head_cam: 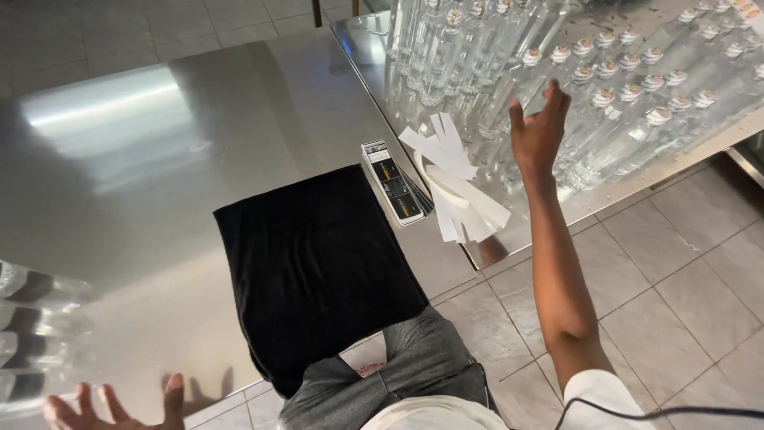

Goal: Manually peeling adhesive labels and applying them to clear plastic bottles at a workstation.

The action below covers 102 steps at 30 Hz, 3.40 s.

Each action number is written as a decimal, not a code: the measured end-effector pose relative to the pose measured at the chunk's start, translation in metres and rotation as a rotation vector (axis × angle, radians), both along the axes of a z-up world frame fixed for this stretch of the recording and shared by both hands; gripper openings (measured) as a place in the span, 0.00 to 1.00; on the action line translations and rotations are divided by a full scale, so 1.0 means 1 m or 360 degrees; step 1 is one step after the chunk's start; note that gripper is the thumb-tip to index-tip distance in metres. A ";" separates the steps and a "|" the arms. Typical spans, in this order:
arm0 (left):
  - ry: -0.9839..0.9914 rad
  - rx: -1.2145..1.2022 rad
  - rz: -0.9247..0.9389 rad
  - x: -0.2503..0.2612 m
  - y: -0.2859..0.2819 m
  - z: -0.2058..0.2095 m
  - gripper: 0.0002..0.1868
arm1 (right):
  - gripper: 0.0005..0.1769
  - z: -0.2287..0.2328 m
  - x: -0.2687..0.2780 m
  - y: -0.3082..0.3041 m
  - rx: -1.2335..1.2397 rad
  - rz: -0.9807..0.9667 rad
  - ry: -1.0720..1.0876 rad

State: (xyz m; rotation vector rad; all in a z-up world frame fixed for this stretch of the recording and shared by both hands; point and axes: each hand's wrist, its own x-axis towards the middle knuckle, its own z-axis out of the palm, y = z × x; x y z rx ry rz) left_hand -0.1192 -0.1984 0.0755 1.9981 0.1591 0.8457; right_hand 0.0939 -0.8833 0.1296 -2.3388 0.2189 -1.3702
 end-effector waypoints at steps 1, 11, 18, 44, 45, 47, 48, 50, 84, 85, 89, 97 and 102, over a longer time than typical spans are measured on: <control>-0.0020 0.0010 -0.0058 0.001 0.002 -0.004 0.63 | 0.41 -0.003 0.023 -0.009 0.0074 -0.0159 0.0200; -0.0082 -0.0039 -0.0233 -0.032 -0.023 -0.011 0.55 | 0.44 -0.003 0.050 0.019 0.0164 -0.0128 0.0201; 0.0016 -0.0200 -0.0312 -0.035 -0.059 0.005 0.49 | 0.42 0.048 -0.022 0.095 0.0025 0.0116 0.0247; 0.0754 -0.0127 -0.0790 0.021 -0.155 0.058 0.38 | 0.29 -0.040 -0.012 0.271 -0.0197 0.1021 0.1104; 0.0754 -0.0135 -0.0803 0.021 -0.163 0.064 0.38 | 0.29 -0.053 -0.011 0.239 -0.0202 0.1007 0.1110; 0.0593 -0.0297 -0.1162 0.018 -0.177 0.076 0.33 | 0.19 -0.078 -0.012 0.176 -0.0440 0.0656 0.0753; 0.0596 -0.0304 -0.1167 0.020 -0.179 0.070 0.33 | 0.19 -0.074 -0.027 0.173 -0.0444 0.0652 0.0759; 0.0401 -0.0217 -0.1171 0.028 -0.185 0.058 0.28 | 0.20 -0.061 -0.049 0.165 -0.0292 0.0711 0.0923; 0.0366 0.1290 -0.0637 -0.007 -0.144 -0.025 0.38 | 0.08 0.002 -0.137 0.227 0.1069 0.0979 0.0189; 0.0351 0.1190 -0.0670 -0.011 -0.143 -0.019 0.24 | 0.09 0.000 -0.139 0.228 0.1206 0.0955 0.0247; -0.0021 0.0409 -0.0736 -0.021 -0.149 0.034 0.06 | 0.13 0.000 -0.147 0.235 0.1628 0.1078 0.0419; -0.0410 0.0305 -0.0785 -0.009 -0.179 0.100 0.11 | 0.13 0.045 -0.183 0.270 0.1263 0.1506 0.0703; 0.0090 -0.0340 -0.1070 0.007 -0.201 0.102 0.21 | 0.16 0.046 -0.191 0.278 0.1100 0.1596 0.0917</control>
